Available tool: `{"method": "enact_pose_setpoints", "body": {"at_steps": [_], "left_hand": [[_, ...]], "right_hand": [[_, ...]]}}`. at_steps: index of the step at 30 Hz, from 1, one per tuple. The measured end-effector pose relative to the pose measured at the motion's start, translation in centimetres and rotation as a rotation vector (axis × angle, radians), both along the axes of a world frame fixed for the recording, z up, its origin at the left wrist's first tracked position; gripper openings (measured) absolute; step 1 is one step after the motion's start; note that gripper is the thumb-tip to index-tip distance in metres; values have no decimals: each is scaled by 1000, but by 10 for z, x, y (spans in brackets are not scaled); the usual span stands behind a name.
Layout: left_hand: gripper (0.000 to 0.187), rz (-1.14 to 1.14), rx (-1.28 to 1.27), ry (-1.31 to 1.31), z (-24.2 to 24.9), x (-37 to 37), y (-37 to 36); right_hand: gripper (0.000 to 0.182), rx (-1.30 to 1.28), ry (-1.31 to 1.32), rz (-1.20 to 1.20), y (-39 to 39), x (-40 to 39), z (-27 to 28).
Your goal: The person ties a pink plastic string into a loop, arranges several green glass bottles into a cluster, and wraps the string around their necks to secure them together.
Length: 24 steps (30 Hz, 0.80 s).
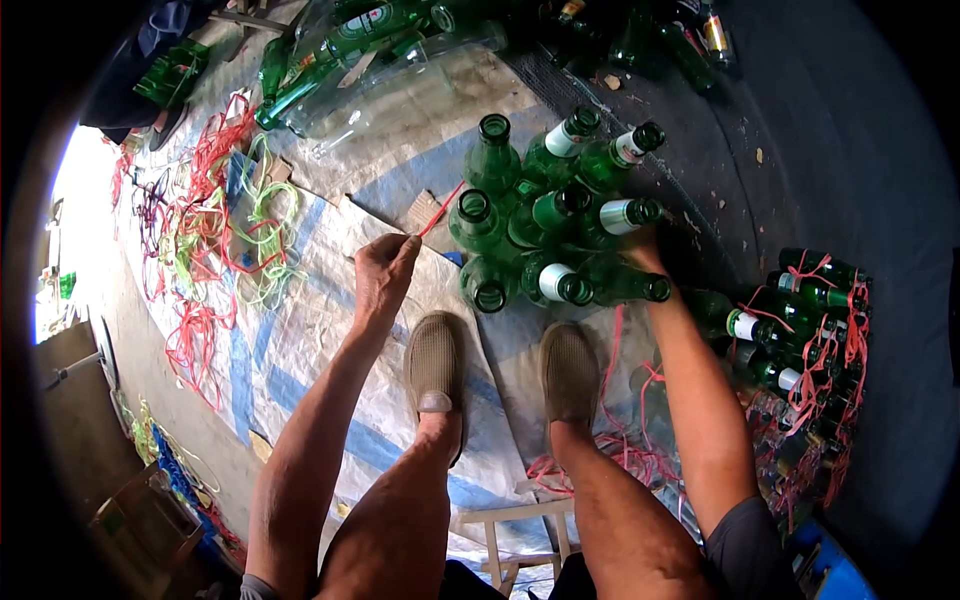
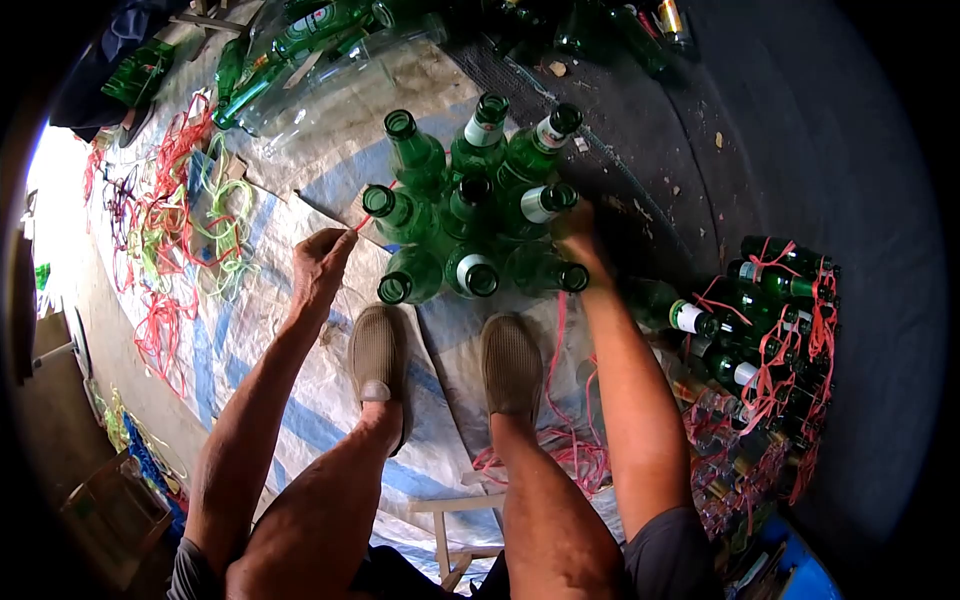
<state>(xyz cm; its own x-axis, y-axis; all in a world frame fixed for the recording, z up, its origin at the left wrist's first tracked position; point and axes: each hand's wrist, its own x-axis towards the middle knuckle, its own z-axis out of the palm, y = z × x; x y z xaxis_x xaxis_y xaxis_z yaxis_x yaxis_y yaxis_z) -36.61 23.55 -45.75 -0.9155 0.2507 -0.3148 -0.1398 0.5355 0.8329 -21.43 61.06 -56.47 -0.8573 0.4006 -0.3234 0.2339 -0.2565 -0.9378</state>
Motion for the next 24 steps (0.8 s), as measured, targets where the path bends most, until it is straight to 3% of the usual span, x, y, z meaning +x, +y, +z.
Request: {"method": "enact_pose_setpoints", "body": {"at_steps": [3, 5, 8, 11, 14, 16, 20, 24], "left_hand": [[33, 7, 26, -39, 4, 15, 4], [31, 5, 59, -51, -3, 24, 3], [31, -10, 107, -131, -2, 36, 5], [30, -22, 143, -153, -8, 47, 6], [31, 6, 183, -172, -10, 59, 11], [31, 12, 190, -207, -9, 65, 11], [30, 13, 163, -235, -8, 73, 11], [28, 49, 181, -335, -9, 87, 12]], "right_hand": [[17, 458, 98, 70, 4, 16, -16], [14, 890, 167, 84, -10, 20, 10], [17, 881, 142, -74, -29, 30, 16], [18, 615, -81, -92, -38, 55, 19], [18, 833, 13, -197, -64, 68, 31], [21, 685, -70, -274, -77, 78, 35], [28, 587, -307, -215, -89, 102, 30], [30, 488, -345, -235, -101, 107, 35]]}}
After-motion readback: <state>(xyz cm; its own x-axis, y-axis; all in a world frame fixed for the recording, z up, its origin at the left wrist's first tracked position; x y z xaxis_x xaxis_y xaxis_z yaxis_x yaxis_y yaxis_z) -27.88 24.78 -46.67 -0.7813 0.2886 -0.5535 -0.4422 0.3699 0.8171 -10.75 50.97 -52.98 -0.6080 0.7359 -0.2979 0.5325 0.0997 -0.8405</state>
